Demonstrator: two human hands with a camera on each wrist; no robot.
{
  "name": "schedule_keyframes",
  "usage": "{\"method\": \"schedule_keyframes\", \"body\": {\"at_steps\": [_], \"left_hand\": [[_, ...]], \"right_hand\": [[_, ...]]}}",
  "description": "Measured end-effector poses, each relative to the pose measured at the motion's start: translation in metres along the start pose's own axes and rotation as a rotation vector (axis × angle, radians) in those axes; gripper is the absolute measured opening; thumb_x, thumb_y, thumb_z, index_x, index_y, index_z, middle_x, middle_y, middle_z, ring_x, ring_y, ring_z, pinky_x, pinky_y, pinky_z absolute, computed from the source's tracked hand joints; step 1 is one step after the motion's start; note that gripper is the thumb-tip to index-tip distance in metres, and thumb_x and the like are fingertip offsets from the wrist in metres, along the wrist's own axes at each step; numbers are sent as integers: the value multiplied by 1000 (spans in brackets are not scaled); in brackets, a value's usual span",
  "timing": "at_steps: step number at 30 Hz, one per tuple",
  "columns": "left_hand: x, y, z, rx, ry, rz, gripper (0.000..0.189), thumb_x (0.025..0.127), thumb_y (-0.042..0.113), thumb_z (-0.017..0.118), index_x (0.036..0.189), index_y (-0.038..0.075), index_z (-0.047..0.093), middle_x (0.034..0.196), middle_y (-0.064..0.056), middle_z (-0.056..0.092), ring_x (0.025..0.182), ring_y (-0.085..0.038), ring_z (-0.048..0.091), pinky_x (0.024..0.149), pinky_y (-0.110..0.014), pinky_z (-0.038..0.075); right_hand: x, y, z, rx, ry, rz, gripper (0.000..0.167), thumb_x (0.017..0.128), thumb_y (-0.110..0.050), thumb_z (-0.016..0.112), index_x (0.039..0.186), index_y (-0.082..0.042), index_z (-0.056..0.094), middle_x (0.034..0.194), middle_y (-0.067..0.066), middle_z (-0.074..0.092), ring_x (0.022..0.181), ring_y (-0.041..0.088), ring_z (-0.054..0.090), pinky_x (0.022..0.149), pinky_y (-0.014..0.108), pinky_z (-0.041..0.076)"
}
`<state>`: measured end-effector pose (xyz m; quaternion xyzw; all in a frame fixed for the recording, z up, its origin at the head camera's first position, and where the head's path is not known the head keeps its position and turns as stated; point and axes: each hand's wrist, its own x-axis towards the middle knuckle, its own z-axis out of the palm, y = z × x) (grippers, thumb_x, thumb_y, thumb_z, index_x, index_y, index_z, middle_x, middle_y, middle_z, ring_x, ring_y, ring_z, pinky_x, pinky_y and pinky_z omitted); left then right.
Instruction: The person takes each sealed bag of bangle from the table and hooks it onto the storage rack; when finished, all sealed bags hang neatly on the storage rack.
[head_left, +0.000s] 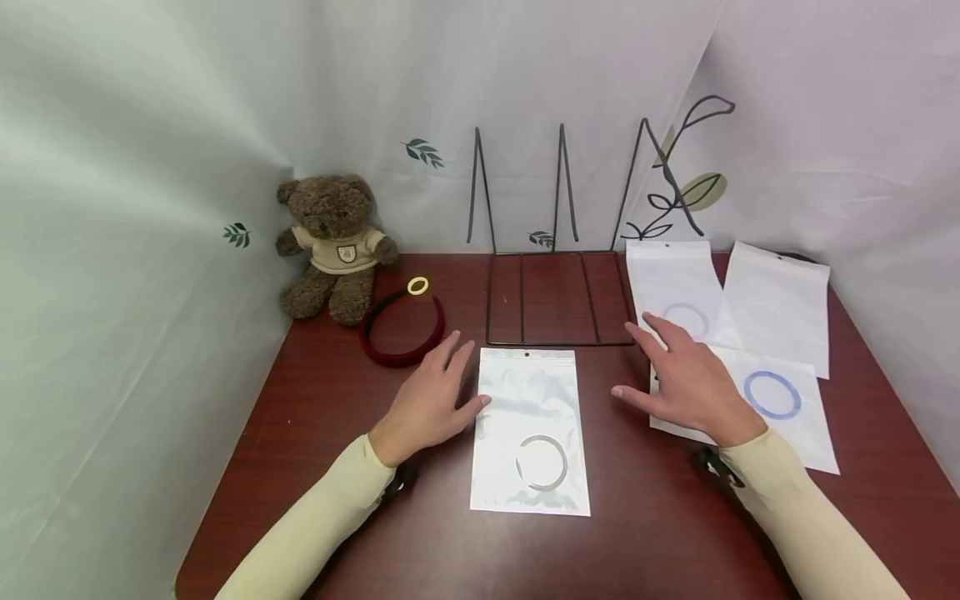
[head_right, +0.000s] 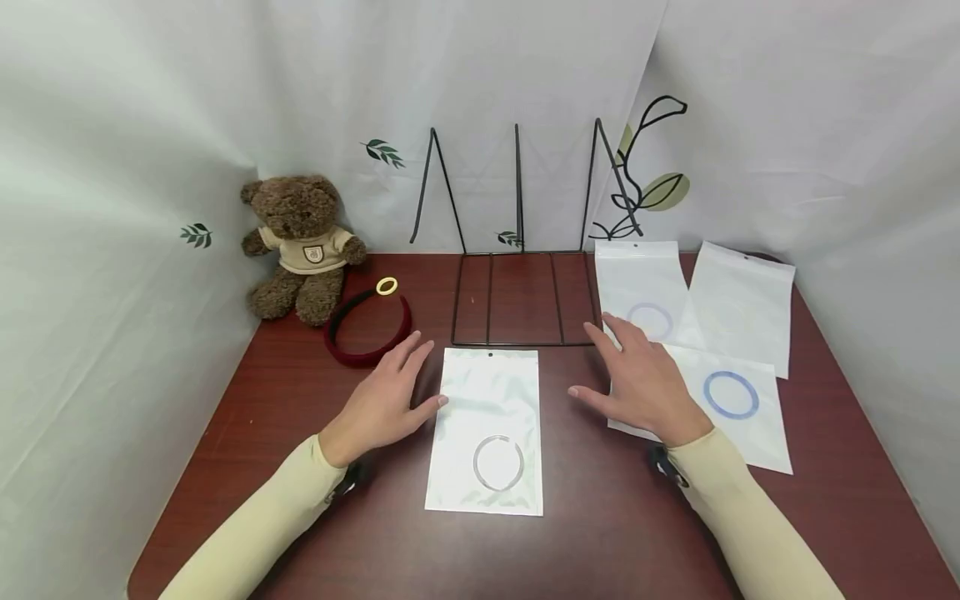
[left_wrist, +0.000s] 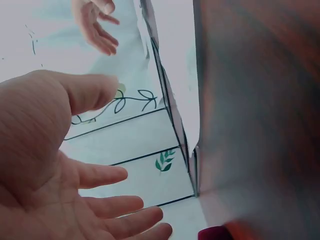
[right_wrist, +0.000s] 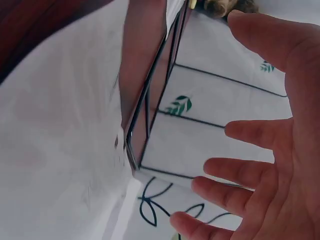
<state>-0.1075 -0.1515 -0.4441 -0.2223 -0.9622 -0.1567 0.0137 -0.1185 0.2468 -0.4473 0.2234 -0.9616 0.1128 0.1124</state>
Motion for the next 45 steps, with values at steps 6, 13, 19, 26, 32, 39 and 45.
{"method": "schedule_keyframes", "body": {"at_steps": [6, 13, 19, 26, 32, 39, 45], "left_hand": [[20, -1, 8, -59, 48, 0, 71, 97, 42, 76, 154, 8, 50, 157, -17, 48, 141, -35, 54, 108, -53, 53], [42, 1, 17, -149, 56, 3, 63, 100, 35, 74, 150, 4, 53, 147, -18, 55, 132, -34, 59, 110, -50, 51], [62, 0, 26, -267, 5, -71, 57, 103, 28, 71, 150, 2, 52, 147, -21, 55, 133, -36, 59, 112, -51, 48], [74, -3, 35, -324, -26, -140, 54, 102, 21, 70, 150, 3, 54, 143, -22, 57, 125, -35, 62, 107, -49, 50], [81, -4, 38, -390, -28, -180, 51, 102, 18, 70, 148, 3, 55, 141, -22, 57, 120, -32, 64, 104, -47, 52], [89, -11, 41, -489, -16, -242, 51, 102, 16, 70, 149, 4, 57, 140, -20, 58, 112, -28, 65, 98, -43, 53], [96, -16, 43, -489, -5, -284, 57, 100, 17, 72, 153, 6, 55, 140, -17, 59, 102, -23, 65, 91, -38, 51]], "right_hand": [[13, -6, 10, 55, -87, 44, 95, 83, -65, 80, 155, -9, 53, 147, 22, 58, 129, 43, 60, 93, 62, 55], [31, -15, 25, 125, -151, 51, 89, 86, -64, 78, 152, -9, 56, 130, 16, 65, 119, 35, 65, 89, 56, 58], [46, -24, 38, 193, -209, 21, 81, 87, -59, 80, 147, -9, 61, 132, 15, 67, 123, 34, 65, 98, 55, 56], [57, -34, 46, 233, -277, 10, 76, 83, -53, 86, 140, -7, 67, 130, 14, 67, 120, 35, 67, 101, 53, 55], [62, -37, 53, 261, -280, 7, 57, 83, -43, 90, 125, -9, 73, 118, 8, 66, 107, 27, 66, 93, 46, 56], [58, -34, 50, 285, -343, 28, 58, 85, -36, 90, 131, -8, 70, 116, 9, 63, 100, 24, 62, 91, 45, 54], [55, -32, 46, 291, -363, 17, 55, 86, -33, 90, 132, -8, 70, 113, 8, 62, 90, 18, 57, 83, 40, 51]]}}
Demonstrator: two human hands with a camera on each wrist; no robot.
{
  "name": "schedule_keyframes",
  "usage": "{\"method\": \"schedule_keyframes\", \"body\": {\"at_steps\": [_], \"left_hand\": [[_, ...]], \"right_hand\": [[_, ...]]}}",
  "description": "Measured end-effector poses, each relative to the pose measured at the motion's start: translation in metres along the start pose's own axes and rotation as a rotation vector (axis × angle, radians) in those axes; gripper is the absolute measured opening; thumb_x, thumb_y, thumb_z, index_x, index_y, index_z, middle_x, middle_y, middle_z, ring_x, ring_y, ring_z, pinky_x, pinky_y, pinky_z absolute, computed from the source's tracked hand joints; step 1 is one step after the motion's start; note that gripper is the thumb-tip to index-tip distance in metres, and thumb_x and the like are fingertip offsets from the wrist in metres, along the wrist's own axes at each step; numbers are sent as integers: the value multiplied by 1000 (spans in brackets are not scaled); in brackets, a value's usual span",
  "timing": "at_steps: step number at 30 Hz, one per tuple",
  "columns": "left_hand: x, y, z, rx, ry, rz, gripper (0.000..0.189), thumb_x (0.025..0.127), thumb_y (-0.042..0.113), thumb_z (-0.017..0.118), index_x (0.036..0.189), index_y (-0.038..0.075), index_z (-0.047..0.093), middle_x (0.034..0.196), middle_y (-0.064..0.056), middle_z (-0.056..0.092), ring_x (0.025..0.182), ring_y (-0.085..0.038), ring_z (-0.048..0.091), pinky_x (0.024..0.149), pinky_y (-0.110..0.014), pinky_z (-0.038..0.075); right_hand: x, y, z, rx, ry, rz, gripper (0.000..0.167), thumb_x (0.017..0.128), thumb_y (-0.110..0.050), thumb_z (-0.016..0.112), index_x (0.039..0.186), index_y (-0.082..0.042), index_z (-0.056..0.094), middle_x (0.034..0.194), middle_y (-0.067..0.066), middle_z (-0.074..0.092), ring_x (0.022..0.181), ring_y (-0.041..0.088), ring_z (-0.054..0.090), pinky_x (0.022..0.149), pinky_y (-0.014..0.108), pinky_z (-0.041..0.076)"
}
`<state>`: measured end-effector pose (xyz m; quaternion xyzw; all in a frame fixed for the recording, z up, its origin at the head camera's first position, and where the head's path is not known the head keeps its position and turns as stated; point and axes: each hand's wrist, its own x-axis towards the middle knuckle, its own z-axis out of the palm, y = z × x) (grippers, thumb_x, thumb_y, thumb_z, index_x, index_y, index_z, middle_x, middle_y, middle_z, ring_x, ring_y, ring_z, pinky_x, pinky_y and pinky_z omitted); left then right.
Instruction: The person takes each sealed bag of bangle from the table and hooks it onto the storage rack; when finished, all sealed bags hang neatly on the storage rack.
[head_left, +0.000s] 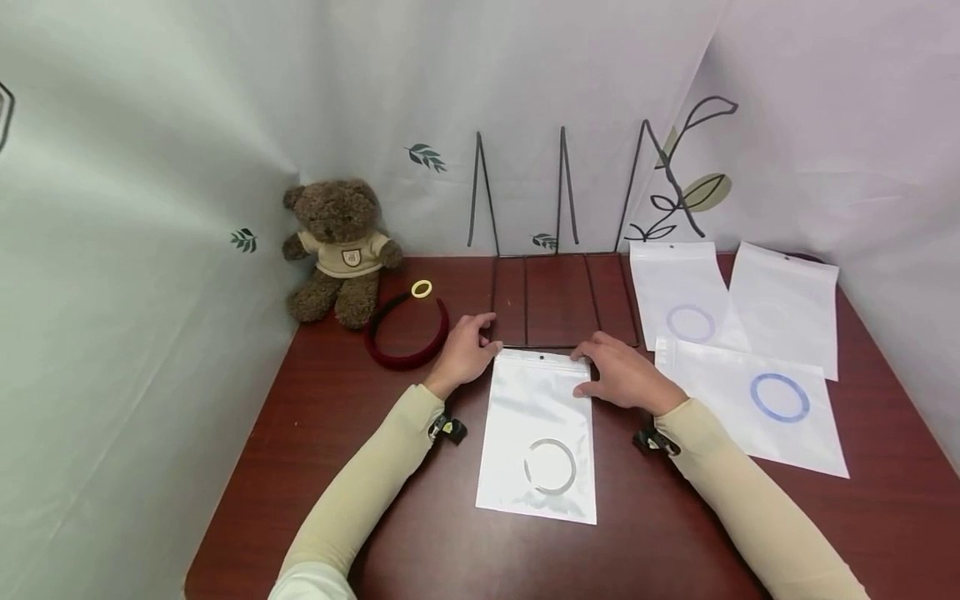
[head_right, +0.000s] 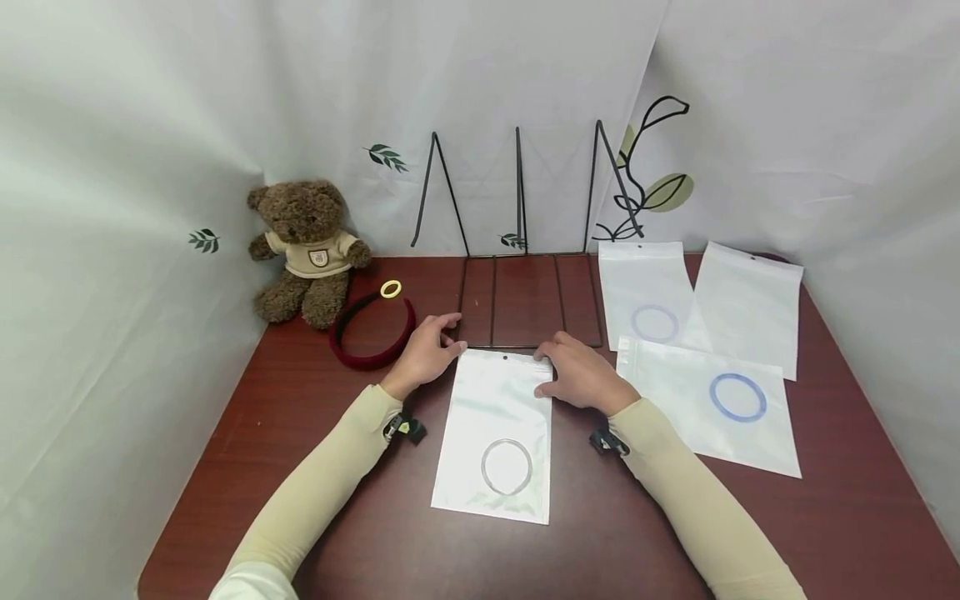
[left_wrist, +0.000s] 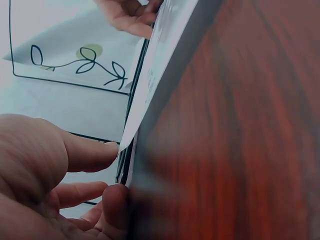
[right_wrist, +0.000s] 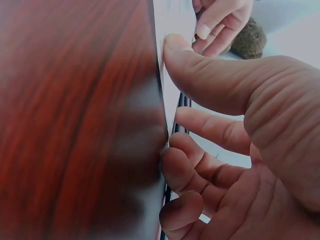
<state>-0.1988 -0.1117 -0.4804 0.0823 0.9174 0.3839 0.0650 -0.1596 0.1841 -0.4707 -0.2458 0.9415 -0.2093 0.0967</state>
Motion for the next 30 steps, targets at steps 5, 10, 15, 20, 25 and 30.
{"method": "schedule_keyframes", "body": {"at_steps": [5, 10, 15, 20, 25, 30], "left_hand": [[3, -2, 2, 21, 4, -2, 56, 101, 18, 73, 152, 6, 56, 140, -16, 60, 99, -21, 65, 90, -36, 51], [4, -2, 3, 30, 16, -2, 56, 98, 16, 75, 150, 6, 59, 139, -16, 61, 97, -21, 66, 90, -36, 51], [3, -1, 2, 32, 35, -16, 57, 96, 13, 78, 150, 7, 60, 138, -15, 62, 94, -20, 66, 89, -35, 51], [5, 0, 1, 39, 38, -20, 58, 95, 14, 78, 149, 7, 60, 136, -14, 62, 92, -19, 66, 88, -35, 51], [7, -1, 1, 41, 31, -20, 59, 95, 15, 79, 150, 6, 59, 135, -14, 62, 92, -19, 65, 87, -35, 51], [8, -1, 1, 40, 33, -29, 59, 95, 16, 80, 150, 7, 60, 132, -14, 63, 93, -21, 63, 86, -35, 51]], "right_hand": [[-3, 1, -1, 8, -8, 7, 50, 87, -32, 89, 128, -9, 70, 119, 10, 61, 94, 20, 60, 86, 42, 52], [-9, 3, -3, 21, -3, 8, 36, 89, -28, 88, 114, -12, 68, 117, 10, 60, 91, 20, 59, 83, 41, 52], [-13, 5, -4, 36, 15, -8, 34, 89, -24, 87, 108, -14, 61, 104, 6, 58, 80, 17, 50, 75, 37, 46], [-14, 5, -6, 40, 25, 0, 45, 88, -26, 89, 121, -12, 62, 110, 8, 59, 85, 18, 55, 79, 40, 50], [-19, 11, -12, 45, 36, 22, 58, 87, -30, 89, 135, -10, 63, 127, 14, 59, 101, 26, 63, 91, 49, 54], [-27, 31, -24, 49, 96, 42, 51, 90, -25, 87, 131, -5, 65, 126, 16, 62, 109, 32, 63, 98, 53, 52]]}}
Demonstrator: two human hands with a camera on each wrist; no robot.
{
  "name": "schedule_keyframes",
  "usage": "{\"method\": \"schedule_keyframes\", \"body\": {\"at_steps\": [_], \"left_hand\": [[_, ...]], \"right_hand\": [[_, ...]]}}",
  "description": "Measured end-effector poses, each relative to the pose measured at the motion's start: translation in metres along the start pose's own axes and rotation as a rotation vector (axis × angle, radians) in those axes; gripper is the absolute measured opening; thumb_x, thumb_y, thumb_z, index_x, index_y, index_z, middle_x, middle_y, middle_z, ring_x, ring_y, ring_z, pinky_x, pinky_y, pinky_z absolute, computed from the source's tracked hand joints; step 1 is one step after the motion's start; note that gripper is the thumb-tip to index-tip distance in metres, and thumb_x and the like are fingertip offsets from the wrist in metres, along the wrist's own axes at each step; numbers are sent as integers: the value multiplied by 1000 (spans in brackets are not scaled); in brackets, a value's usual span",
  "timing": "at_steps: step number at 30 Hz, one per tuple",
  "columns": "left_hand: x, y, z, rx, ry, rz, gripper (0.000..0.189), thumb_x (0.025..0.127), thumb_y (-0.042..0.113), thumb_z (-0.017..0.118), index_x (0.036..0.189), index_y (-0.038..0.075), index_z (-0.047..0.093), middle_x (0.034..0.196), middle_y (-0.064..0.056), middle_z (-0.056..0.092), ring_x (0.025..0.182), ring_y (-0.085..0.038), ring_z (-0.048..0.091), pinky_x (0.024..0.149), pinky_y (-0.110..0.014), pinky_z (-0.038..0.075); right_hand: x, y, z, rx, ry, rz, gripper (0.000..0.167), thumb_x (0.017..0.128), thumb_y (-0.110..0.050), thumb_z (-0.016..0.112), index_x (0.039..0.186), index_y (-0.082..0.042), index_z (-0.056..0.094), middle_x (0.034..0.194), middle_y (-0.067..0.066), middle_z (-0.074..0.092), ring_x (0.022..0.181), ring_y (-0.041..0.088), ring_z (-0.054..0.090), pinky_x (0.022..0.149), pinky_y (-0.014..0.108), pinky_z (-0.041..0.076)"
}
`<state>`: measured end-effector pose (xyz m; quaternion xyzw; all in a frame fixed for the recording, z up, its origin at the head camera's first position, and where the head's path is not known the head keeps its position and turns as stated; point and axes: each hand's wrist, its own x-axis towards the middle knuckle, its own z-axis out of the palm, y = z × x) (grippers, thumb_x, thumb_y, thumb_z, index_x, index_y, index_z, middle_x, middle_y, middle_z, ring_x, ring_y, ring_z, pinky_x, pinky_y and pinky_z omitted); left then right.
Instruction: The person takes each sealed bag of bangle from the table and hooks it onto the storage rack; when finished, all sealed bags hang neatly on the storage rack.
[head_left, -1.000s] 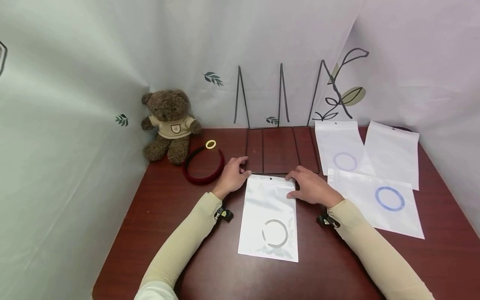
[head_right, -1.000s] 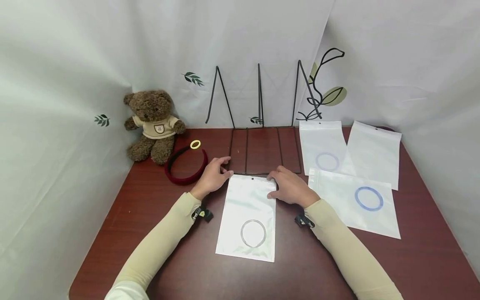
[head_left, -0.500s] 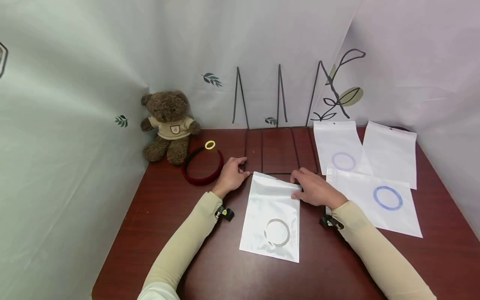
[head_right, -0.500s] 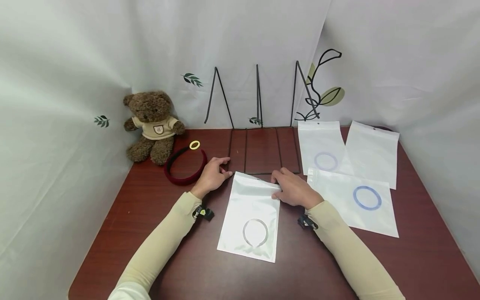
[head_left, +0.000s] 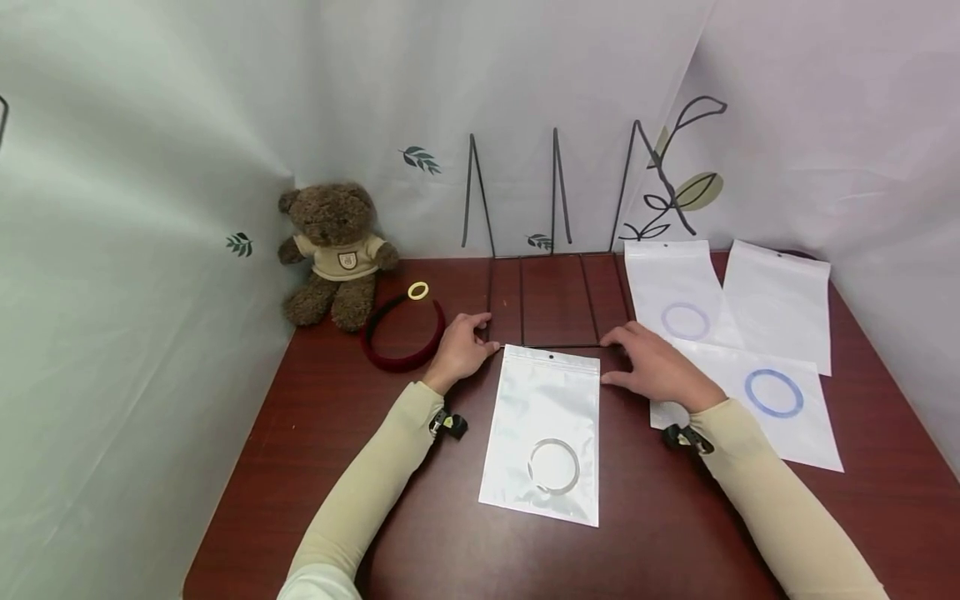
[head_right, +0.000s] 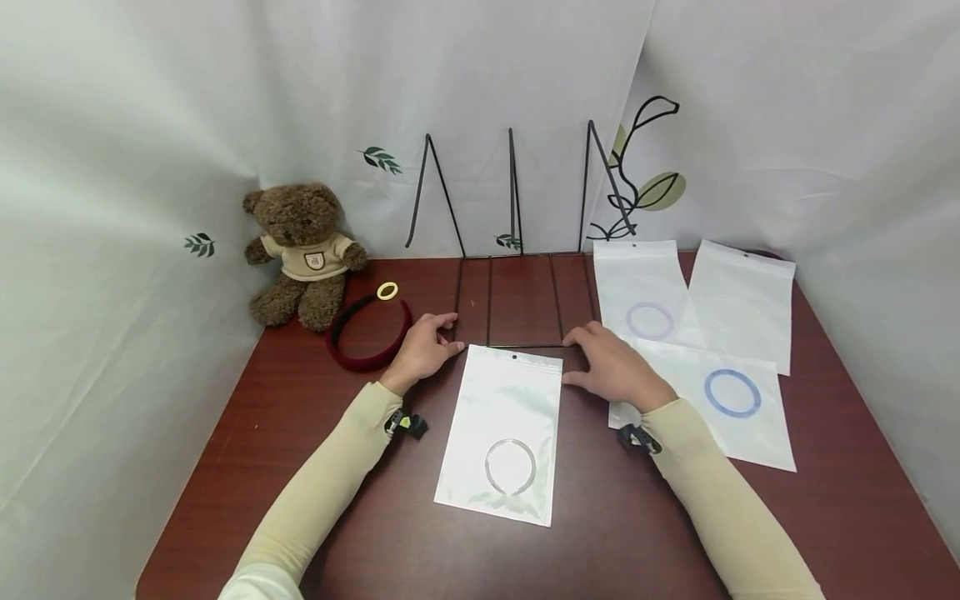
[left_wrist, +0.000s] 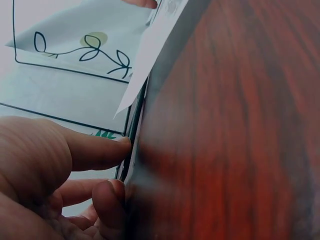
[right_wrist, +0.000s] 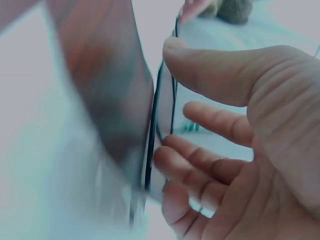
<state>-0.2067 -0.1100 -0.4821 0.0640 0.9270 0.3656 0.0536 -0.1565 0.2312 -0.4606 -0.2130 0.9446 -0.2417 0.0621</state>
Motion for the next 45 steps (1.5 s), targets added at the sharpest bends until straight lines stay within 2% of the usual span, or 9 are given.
{"method": "schedule_keyframes", "body": {"at_steps": [5, 9, 18, 22, 27, 33, 36, 40, 45], "left_hand": [[1, 0, 0, 4, 1, -2, 60, 94, 17, 80, 150, 7, 60, 130, -14, 64, 93, -22, 64, 87, -35, 51], [2, -1, -1, 7, -2, 3, 61, 94, 17, 81, 150, 7, 60, 130, -14, 64, 92, -21, 65, 86, -35, 51], [3, -1, -2, 4, -10, 2, 62, 93, 16, 81, 150, 6, 59, 129, -15, 64, 90, -21, 63, 86, -35, 51], [3, -1, -1, 3, -17, -3, 63, 94, 16, 81, 151, 5, 58, 129, -15, 63, 90, -21, 63, 86, -35, 51], [3, 1, 0, -5, -20, -8, 63, 93, 16, 81, 151, 5, 58, 129, -15, 64, 89, -21, 63, 86, -35, 51], [4, 0, -1, -11, -23, -3, 63, 93, 16, 82, 150, 6, 59, 127, -15, 64, 90, -21, 63, 86, -34, 51], [5, 0, -1, -9, -22, -3, 64, 92, 17, 83, 150, 6, 59, 125, -15, 64, 91, -22, 64, 87, -35, 52], [4, -1, -3, -11, -28, -2, 66, 91, 19, 84, 151, 5, 58, 125, -15, 64, 91, -22, 64, 87, -37, 52], [4, 0, -4, -8, -40, 1, 65, 93, 17, 82, 152, 5, 57, 122, -15, 64, 90, -21, 62, 87, -35, 51]], "right_hand": [[-10, 24, -18, -6, 59, 49, 54, 89, -23, 87, 132, 0, 65, 130, 24, 61, 121, 42, 54, 105, 59, 44], [-19, 42, -30, -38, 38, 100, 64, 86, -21, 87, 139, 4, 60, 138, 32, 55, 130, 50, 43, 110, 64, 37], [-24, 58, -35, -77, -49, 184, 69, 86, -25, 87, 142, 5, 60, 129, 30, 55, 120, 47, 45, 92, 65, 42], [-23, 61, -34, -65, -61, 207, 64, 85, -28, 89, 133, 4, 63, 127, 29, 55, 119, 47, 45, 88, 67, 41], [-21, 63, -34, -26, -63, 222, 54, 85, -26, 89, 121, -3, 56, 117, 23, 61, 109, 41, 54, 86, 66, 42], [-23, 61, -37, 4, -42, 167, 41, 95, -19, 79, 124, 3, 62, 115, 25, 69, 105, 40, 64, 92, 62, 50], [-25, 58, -41, -17, 2, 93, 30, 99, -19, 75, 115, 4, 65, 95, 18, 69, 89, 33, 63, 82, 53, 53], [-31, 53, -52, -28, 115, 5, 13, 100, -15, 73, 100, -8, 62, 68, -1, 46, 68, 16, 45, 68, 35, 40], [-38, 42, -68, 53, 214, -32, 7, 102, -12, 70, 108, -12, 66, 69, -5, 41, 65, 7, 40, 63, 26, 35]]}}
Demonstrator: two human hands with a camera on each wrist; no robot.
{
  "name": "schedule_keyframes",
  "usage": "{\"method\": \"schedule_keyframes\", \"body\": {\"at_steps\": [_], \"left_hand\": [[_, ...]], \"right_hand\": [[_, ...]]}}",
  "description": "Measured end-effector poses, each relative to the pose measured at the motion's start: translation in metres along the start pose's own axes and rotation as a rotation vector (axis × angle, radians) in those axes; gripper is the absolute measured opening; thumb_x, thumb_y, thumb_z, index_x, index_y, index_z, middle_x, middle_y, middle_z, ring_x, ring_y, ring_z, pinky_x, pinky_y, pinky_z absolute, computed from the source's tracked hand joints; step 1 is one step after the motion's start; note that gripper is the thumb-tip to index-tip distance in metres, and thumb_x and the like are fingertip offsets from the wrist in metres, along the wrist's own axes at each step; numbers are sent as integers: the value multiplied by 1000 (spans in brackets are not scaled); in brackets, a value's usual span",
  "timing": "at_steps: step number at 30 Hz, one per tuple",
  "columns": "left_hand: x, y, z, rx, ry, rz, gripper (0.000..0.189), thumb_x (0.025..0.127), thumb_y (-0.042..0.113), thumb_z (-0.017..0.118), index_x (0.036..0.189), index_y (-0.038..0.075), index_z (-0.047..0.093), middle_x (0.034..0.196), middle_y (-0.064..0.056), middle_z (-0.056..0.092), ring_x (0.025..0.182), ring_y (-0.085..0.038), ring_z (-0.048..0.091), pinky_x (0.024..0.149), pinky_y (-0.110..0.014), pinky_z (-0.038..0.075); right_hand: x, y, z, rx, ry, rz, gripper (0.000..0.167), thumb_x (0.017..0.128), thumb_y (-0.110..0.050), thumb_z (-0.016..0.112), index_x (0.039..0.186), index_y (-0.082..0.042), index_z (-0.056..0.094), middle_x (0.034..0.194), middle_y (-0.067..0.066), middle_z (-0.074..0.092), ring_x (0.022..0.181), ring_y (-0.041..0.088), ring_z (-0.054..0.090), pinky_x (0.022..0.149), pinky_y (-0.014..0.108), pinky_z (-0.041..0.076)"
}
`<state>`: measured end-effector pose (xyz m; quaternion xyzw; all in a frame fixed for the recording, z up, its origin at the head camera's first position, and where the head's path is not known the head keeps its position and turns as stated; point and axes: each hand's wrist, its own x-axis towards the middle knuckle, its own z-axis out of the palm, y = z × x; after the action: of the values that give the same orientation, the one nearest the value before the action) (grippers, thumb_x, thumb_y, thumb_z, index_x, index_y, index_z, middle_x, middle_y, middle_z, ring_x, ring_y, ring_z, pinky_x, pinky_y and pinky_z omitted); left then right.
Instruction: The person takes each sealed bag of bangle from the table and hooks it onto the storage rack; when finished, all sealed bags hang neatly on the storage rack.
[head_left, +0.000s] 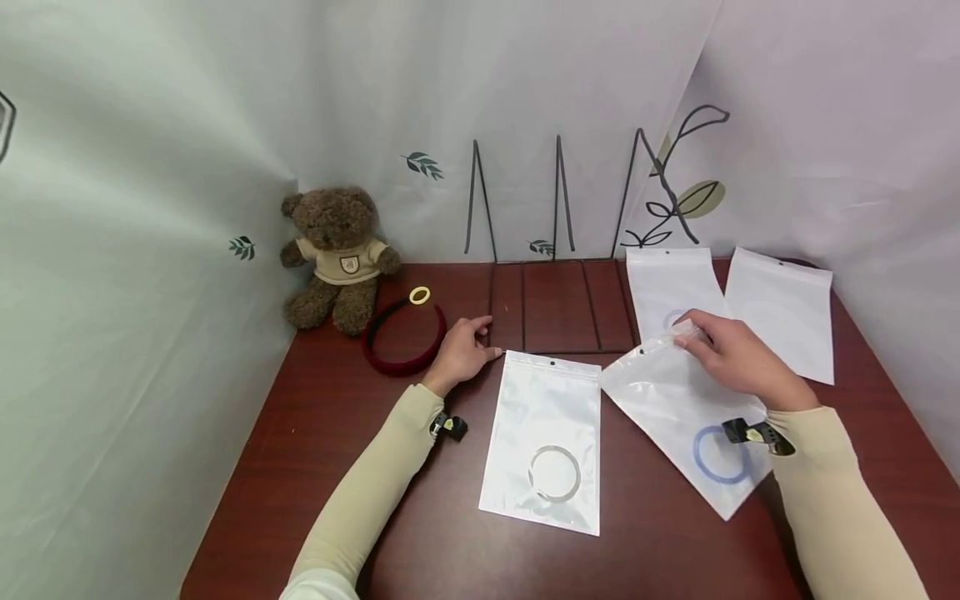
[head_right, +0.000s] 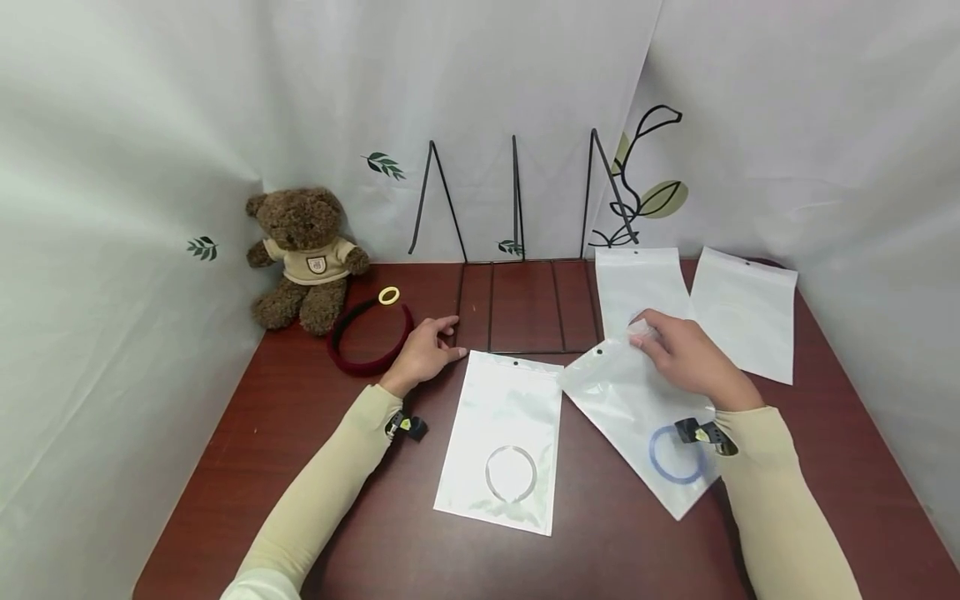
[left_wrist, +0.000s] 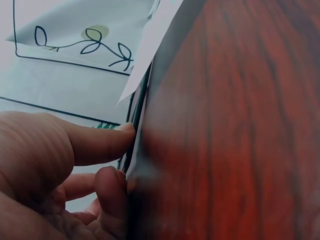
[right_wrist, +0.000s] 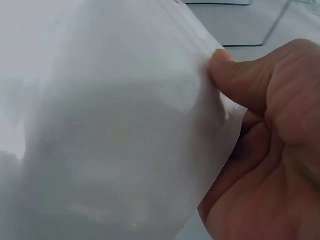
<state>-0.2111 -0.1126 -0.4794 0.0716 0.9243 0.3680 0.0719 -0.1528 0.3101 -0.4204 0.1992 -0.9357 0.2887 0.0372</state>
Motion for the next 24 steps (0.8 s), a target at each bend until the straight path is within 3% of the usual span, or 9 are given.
{"method": "schedule_keyframes", "body": {"at_steps": [9, 16, 24], "left_hand": [[-1, 0, 1, 5, -8, 10, 65, 94, 15, 81, 153, 4, 55, 120, -14, 62, 90, -20, 61, 86, -35, 50], [-2, -1, 1, 11, -5, 17, 65, 95, 15, 80, 153, 4, 54, 119, -13, 61, 92, -21, 61, 87, -35, 50], [-2, -1, -1, 14, -5, 3, 65, 94, 15, 81, 152, 4, 55, 118, -13, 62, 89, -20, 59, 87, -36, 49]], "right_hand": [[-7, -30, -21, 187, 110, 74, 12, 103, -8, 69, 113, -13, 72, 72, -1, 46, 62, 13, 43, 55, 29, 36], [-9, -41, -29, 235, 212, 0, 18, 100, 1, 68, 116, -6, 70, 65, -3, 42, 58, 11, 40, 53, 29, 32], [-4, -63, -30, 334, 311, -2, 16, 98, 3, 71, 112, -5, 70, 67, -6, 47, 57, 10, 43, 51, 29, 34]]}}
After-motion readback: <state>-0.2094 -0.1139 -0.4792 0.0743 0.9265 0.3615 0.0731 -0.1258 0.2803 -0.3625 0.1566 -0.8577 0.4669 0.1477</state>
